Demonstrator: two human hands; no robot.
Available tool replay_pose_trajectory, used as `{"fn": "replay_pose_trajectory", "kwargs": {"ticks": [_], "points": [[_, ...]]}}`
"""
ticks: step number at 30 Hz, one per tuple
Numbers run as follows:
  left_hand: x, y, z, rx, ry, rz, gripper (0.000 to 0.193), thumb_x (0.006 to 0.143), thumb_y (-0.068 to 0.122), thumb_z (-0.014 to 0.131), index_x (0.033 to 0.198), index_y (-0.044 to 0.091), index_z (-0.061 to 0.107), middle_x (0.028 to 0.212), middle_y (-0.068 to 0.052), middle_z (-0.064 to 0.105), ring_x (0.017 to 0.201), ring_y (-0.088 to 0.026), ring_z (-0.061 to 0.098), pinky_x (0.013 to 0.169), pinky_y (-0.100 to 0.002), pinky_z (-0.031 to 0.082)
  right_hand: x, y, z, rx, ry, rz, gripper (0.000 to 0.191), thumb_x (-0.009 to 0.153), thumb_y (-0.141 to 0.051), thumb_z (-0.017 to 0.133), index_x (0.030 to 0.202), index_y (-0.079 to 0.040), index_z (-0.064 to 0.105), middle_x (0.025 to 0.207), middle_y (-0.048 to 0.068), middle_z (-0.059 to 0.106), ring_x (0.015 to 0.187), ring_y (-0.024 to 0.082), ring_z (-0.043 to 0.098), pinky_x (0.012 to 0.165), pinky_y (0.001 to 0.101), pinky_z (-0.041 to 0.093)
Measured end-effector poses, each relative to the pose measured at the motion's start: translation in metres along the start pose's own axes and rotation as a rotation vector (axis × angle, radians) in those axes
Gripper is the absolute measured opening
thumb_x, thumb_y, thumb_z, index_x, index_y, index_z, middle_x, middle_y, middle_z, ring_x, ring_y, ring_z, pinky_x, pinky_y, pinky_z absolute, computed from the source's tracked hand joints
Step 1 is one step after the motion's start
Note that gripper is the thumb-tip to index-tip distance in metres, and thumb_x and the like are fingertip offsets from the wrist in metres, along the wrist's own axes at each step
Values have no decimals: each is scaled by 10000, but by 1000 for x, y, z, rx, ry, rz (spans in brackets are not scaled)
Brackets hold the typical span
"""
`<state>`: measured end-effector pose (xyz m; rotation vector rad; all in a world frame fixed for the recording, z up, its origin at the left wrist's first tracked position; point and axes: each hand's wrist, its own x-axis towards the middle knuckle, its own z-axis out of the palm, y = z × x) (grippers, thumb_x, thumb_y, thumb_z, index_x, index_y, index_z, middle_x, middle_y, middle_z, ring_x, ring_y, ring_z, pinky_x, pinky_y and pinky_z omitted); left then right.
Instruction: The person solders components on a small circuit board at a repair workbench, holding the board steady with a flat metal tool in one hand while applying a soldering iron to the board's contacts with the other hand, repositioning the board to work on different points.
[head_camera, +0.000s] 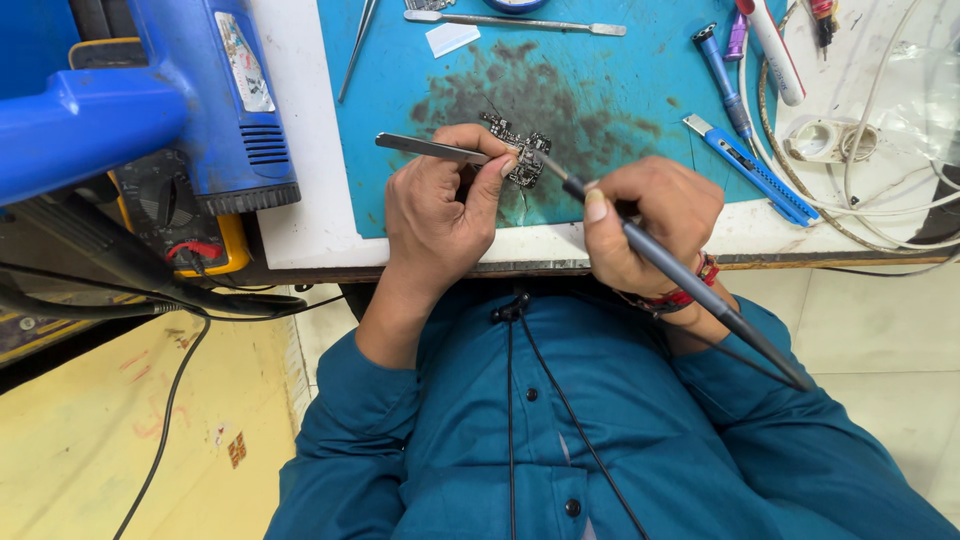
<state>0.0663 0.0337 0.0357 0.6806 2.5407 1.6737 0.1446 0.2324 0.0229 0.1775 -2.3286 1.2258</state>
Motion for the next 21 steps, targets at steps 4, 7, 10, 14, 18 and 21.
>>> {"fn": "replay_pose_trajectory", "kwargs": {"ticks": [4, 7, 10, 14, 18, 21], "points": [[-3, 6, -1, -116, 18, -38, 70, 1032, 76, 717, 1064, 37, 668, 884, -43, 736, 698, -116, 683, 626, -254, 520, 7, -5, -2, 68, -33, -58, 233, 1032, -98, 645, 1245, -4, 653, 957, 114, 714, 780, 275, 709, 711, 339, 543], [-4, 10, -1, -82, 26, -47, 73, 1025, 74, 715, 1052, 33, 661, 852, -39, 726, 659, -107, 662, 599, -251, 506, 16, -11, -1, -154, -130, -106, 282, 1023, -107, 781, 1281, -64, 676, 994, 125, 702, 825, 290, 675, 771, 364, 527], [-5, 12, -2, -20, 17, -14, 77, 1027, 78, 721, 1046, 40, 657, 836, -33, 713, 667, -98, 683, 613, -254, 517, 23, -18, 1, -230, -239, -139, 428, 953, -92, 766, 1353, -41, 622, 1113, 126, 696, 998, 320, 641, 923, 418, 517], [-6, 12, -2, -11, 20, -15, 83, 1022, 79, 727, 1042, 46, 654, 832, -29, 715, 661, -102, 685, 608, -257, 520, 27, -24, 1, -239, -260, -133, 463, 904, -99, 786, 1332, -47, 618, 1085, 132, 682, 978, 321, 626, 888, 417, 510], [-6, 11, 0, -5, 22, 3, 88, 1028, 82, 728, 1046, 51, 647, 862, -28, 721, 693, -106, 705, 629, -252, 533, 26, -23, 1, -251, -246, -125, 423, 935, -150, 807, 1301, -32, 630, 1055, 133, 685, 929, 315, 626, 844, 416, 508], [-6, 11, 0, -7, 20, -2, 87, 1024, 79, 731, 1044, 48, 652, 861, -31, 723, 685, -108, 699, 624, -252, 525, 19, -19, 1, -166, -174, -85, 451, 938, -182, 781, 1271, 32, 565, 1054, 145, 688, 906, 313, 634, 803, 408, 508]]}}
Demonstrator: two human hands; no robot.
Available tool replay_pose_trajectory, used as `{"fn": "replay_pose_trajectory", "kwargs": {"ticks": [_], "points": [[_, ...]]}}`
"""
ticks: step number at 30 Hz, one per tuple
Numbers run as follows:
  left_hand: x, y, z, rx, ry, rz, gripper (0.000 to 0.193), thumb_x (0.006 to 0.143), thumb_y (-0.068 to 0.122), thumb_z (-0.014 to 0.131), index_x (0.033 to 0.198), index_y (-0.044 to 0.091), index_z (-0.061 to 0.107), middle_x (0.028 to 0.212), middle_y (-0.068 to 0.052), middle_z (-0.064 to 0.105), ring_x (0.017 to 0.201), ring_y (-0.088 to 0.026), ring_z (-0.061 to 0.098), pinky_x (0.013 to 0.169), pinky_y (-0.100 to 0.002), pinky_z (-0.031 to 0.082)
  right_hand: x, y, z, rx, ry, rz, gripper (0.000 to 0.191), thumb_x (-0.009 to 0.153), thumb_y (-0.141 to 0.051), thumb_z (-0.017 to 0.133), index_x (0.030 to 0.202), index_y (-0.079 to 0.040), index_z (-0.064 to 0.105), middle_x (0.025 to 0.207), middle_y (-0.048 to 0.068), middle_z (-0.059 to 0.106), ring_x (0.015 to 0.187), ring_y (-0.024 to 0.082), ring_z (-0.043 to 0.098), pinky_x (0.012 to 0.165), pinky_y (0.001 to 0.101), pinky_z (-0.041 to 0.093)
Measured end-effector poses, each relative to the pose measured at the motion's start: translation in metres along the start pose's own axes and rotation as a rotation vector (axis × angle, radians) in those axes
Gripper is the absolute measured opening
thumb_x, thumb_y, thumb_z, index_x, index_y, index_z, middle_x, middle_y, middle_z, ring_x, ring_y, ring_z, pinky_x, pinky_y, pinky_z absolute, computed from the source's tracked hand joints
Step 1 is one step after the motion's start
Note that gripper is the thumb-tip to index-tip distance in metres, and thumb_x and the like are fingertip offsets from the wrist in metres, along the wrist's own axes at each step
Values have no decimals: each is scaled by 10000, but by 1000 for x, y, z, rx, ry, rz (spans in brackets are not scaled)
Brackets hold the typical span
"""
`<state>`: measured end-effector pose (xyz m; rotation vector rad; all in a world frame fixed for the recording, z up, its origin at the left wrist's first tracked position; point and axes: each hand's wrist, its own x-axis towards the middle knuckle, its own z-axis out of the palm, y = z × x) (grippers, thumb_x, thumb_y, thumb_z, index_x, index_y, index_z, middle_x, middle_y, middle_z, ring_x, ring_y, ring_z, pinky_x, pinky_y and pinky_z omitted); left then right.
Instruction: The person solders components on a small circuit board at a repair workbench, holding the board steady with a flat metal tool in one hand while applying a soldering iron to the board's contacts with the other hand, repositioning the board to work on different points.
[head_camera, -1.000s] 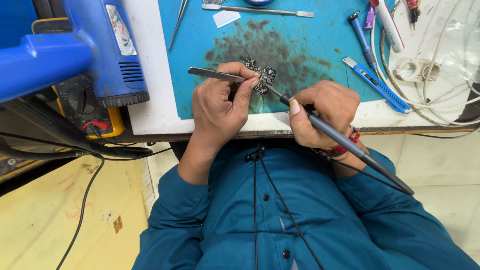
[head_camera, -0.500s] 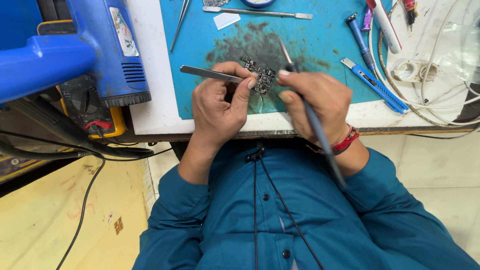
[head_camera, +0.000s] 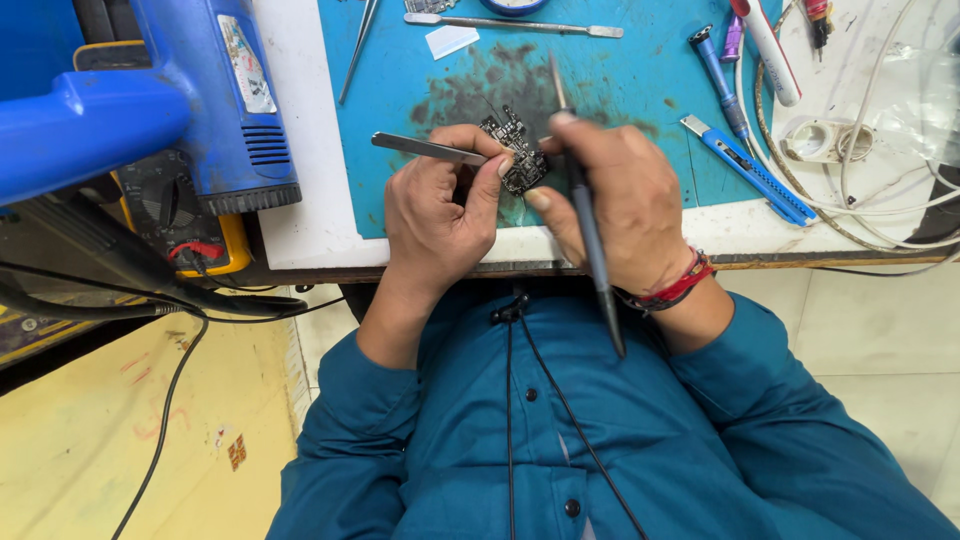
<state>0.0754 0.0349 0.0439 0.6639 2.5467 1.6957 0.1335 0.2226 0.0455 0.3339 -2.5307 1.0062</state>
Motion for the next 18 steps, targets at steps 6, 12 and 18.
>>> {"fn": "replay_pose_trajectory", "kwargs": {"ticks": [6, 12, 18], "points": [[0, -2, -3, -48, -5, -24, 72, 1026, 72, 723, 1045, 43, 660, 846, -38, 726, 667, -110, 685, 606, -252, 515, -15, 9, 7, 143, 168, 108, 292, 1061, -158, 794, 1236, 12, 633, 1028, 134, 698, 819, 245, 668, 717, 320, 514], [1, -8, -4, -1, -11, 5, 82, 1017, 68, 734, 1032, 43, 657, 804, -34, 708, 644, -106, 673, 592, -259, 499, -24, 12, 5, 189, 164, 42, 74, 931, -45, 721, 930, -3, 660, 813, 126, 682, 631, 259, 650, 599, 337, 486], [1, -11, -6, 10, -5, 2, 89, 1012, 70, 737, 1024, 44, 653, 779, -29, 699, 618, -104, 657, 579, -261, 487, -21, 11, 7, 205, 141, 12, 90, 909, -52, 706, 873, -12, 635, 787, 119, 685, 619, 262, 640, 576, 338, 475]]}}
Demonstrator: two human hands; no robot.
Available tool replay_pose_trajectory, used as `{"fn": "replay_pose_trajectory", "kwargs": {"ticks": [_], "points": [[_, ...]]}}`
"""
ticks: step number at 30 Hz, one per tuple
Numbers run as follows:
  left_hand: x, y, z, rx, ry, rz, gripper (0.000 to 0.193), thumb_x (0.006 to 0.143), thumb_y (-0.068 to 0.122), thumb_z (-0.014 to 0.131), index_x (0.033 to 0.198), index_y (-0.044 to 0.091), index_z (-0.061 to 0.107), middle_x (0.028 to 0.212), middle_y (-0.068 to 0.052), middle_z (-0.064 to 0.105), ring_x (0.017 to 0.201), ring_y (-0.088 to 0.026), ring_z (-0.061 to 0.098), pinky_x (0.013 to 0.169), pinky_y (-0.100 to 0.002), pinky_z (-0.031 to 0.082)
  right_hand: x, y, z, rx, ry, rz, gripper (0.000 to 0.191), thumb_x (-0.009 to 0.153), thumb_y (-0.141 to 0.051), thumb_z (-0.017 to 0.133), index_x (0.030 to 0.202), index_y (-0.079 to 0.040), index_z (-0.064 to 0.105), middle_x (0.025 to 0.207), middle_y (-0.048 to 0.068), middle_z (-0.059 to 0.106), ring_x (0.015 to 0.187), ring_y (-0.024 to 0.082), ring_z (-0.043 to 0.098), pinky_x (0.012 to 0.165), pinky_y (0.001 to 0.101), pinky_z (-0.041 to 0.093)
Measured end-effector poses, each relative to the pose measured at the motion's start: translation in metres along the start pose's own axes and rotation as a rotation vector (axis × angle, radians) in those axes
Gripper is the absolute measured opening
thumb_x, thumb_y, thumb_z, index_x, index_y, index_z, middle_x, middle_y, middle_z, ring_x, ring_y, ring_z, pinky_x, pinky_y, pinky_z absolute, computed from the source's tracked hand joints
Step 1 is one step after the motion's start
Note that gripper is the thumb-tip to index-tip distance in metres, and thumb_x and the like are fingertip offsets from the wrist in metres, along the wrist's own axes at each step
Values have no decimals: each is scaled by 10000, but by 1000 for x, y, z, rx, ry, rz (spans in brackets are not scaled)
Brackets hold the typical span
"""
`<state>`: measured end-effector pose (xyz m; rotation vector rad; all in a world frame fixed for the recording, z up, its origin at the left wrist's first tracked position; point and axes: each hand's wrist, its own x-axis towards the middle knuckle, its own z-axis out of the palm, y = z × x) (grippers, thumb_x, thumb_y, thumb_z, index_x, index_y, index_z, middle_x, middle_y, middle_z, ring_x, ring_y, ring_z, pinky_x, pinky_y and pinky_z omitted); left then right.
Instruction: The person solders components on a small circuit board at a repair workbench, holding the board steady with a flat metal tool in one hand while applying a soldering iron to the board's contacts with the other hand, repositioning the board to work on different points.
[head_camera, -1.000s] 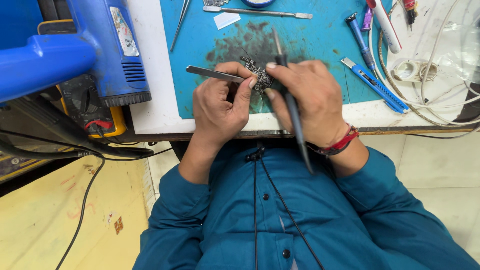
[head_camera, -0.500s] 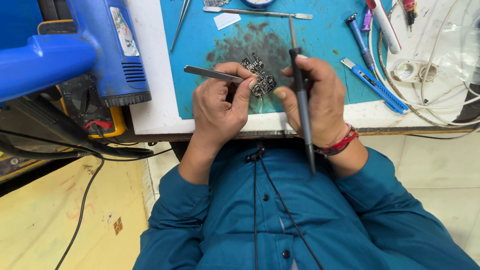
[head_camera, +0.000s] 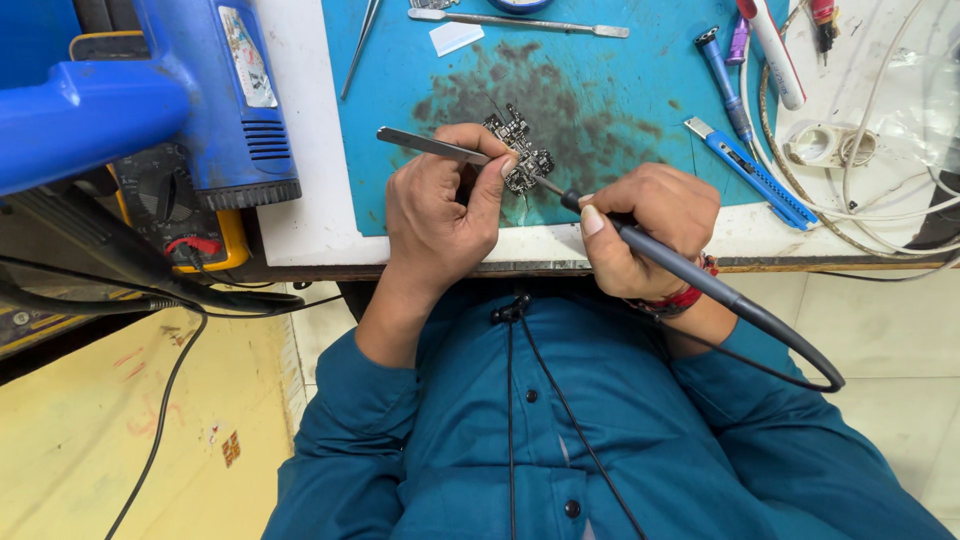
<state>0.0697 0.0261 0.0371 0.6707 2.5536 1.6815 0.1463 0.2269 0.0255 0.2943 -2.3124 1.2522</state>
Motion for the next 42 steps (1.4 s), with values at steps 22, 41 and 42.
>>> {"fn": "replay_pose_trajectory", "kwargs": {"ticks": [22, 41, 42], "points": [[-6, -13, -18, -4, 3, 14, 102, 1012, 71, 738, 1036, 47, 642, 796, -27, 698, 620, -110, 666, 583, -263, 500, -2, -9, 21, -10, 10, 19, 110, 899, -60, 705, 848, -3, 625, 729, 120, 625, 571, 254, 591, 558, 334, 438], [-17, -22, -44, 16, 12, 40, 116, 1001, 90, 751, 1020, 70, 638, 777, -20, 689, 594, -115, 645, 565, -274, 480, -6, -24, 43, -19, 11, -7, 109, 869, -59, 698, 830, -8, 610, 699, 115, 596, 562, 257, 558, 539, 340, 413], [-18, -22, -45, 20, 13, 44, 115, 1002, 91, 750, 1019, 72, 638, 782, -21, 690, 597, -116, 646, 568, -275, 480, -6, -24, 44, -17, 16, -9, 109, 863, -60, 696, 824, -7, 608, 692, 114, 593, 572, 262, 555, 535, 341, 411]]}}
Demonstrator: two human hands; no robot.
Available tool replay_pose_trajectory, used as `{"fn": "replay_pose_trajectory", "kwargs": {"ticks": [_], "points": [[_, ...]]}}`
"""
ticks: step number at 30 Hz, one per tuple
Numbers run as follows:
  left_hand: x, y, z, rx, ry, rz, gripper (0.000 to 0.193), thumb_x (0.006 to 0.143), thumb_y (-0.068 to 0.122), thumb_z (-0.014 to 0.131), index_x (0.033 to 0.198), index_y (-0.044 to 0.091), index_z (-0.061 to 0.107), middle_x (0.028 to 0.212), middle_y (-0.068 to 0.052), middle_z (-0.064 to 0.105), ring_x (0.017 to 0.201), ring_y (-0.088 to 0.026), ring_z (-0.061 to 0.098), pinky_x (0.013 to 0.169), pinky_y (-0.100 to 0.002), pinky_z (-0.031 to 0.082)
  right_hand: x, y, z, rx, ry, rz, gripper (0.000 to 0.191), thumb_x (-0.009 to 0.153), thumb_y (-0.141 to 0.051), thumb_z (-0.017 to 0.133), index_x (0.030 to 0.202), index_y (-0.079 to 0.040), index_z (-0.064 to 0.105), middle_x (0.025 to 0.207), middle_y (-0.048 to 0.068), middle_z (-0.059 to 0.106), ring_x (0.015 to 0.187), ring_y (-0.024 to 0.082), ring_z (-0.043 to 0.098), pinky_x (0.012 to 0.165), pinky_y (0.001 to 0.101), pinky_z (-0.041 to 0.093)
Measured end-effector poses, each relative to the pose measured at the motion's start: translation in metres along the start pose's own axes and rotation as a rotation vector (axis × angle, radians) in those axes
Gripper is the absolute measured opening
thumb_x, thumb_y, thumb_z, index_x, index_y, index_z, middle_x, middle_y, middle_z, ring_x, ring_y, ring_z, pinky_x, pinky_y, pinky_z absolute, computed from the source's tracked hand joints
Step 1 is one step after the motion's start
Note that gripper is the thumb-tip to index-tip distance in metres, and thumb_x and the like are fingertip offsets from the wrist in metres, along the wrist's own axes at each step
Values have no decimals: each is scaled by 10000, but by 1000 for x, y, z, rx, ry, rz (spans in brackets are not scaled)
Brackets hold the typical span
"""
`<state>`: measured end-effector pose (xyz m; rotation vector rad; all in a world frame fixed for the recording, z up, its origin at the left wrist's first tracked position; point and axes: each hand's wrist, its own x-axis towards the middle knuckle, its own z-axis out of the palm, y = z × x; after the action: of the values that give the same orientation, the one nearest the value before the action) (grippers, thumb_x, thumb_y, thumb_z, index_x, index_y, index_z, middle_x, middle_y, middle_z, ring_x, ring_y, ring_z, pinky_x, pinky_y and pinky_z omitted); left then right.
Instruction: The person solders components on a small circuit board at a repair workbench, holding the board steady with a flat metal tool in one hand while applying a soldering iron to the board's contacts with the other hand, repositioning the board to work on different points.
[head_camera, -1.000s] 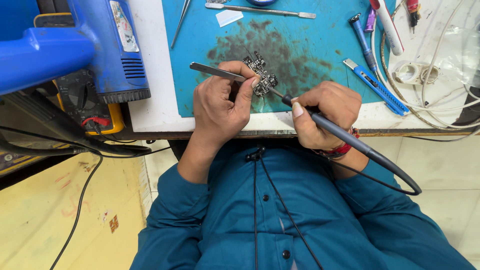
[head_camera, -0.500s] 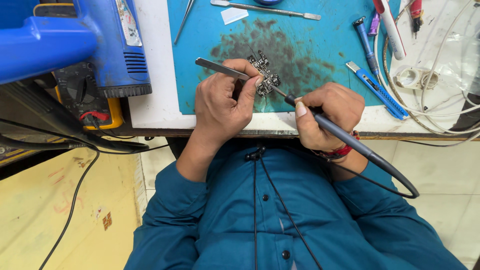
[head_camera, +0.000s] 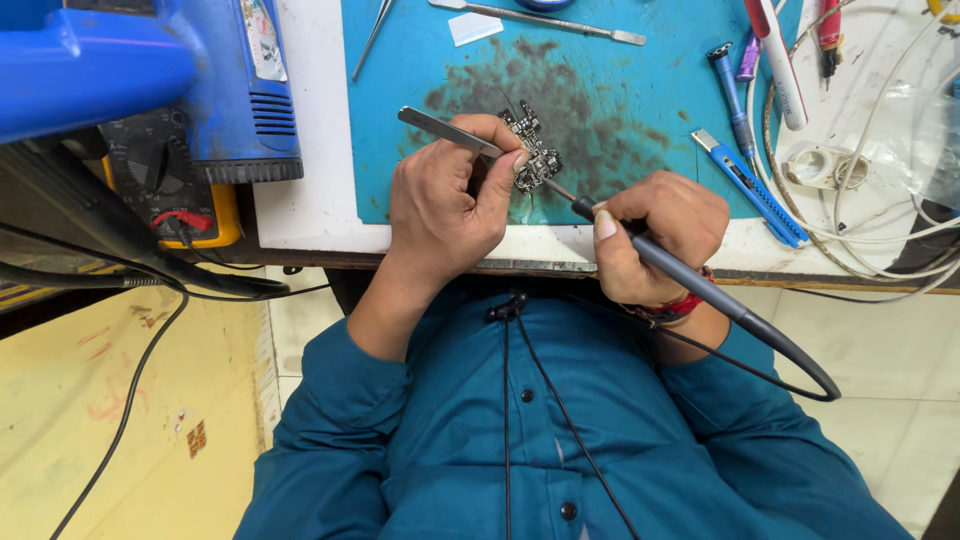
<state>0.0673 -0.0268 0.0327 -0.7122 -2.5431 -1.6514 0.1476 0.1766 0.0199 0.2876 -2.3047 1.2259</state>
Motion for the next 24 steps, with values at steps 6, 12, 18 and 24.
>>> {"fn": "replay_pose_trajectory", "kwargs": {"ticks": [6, 12, 18, 24], "points": [[-2, 5, -2, -6, -1, -27, 105, 1000, 92, 746, 1025, 73, 646, 761, -18, 683, 592, -115, 642, 561, -272, 472, 0, -4, -2, 4, 3, -7, 109, 875, -68, 690, 840, -5, 608, 718, 123, 610, 554, 259, 568, 546, 343, 429], [0, 14, 2, -5, -3, -27, 109, 1001, 97, 747, 1021, 73, 642, 753, -14, 685, 582, -111, 637, 552, -271, 465, 1, -7, -13, -2, 1, 9, 113, 873, -67, 692, 827, -9, 605, 703, 119, 601, 546, 256, 558, 543, 342, 421], [-2, 20, 7, -5, -10, -34, 107, 1009, 107, 740, 1025, 72, 640, 730, -11, 678, 586, -103, 653, 547, -264, 470, -2, -9, -19, -1, 47, 14, 114, 924, -75, 689, 868, -13, 612, 761, 116, 639, 618, 241, 562, 549, 328, 416], [-6, 30, 2, -9, -18, -41, 116, 1010, 118, 741, 1024, 68, 637, 726, -22, 676, 578, -119, 656, 551, -274, 475, -6, -25, -21, -152, 179, 54, 230, 989, -115, 780, 1092, 45, 650, 973, 172, 648, 852, 306, 602, 726, 370, 487]]}}
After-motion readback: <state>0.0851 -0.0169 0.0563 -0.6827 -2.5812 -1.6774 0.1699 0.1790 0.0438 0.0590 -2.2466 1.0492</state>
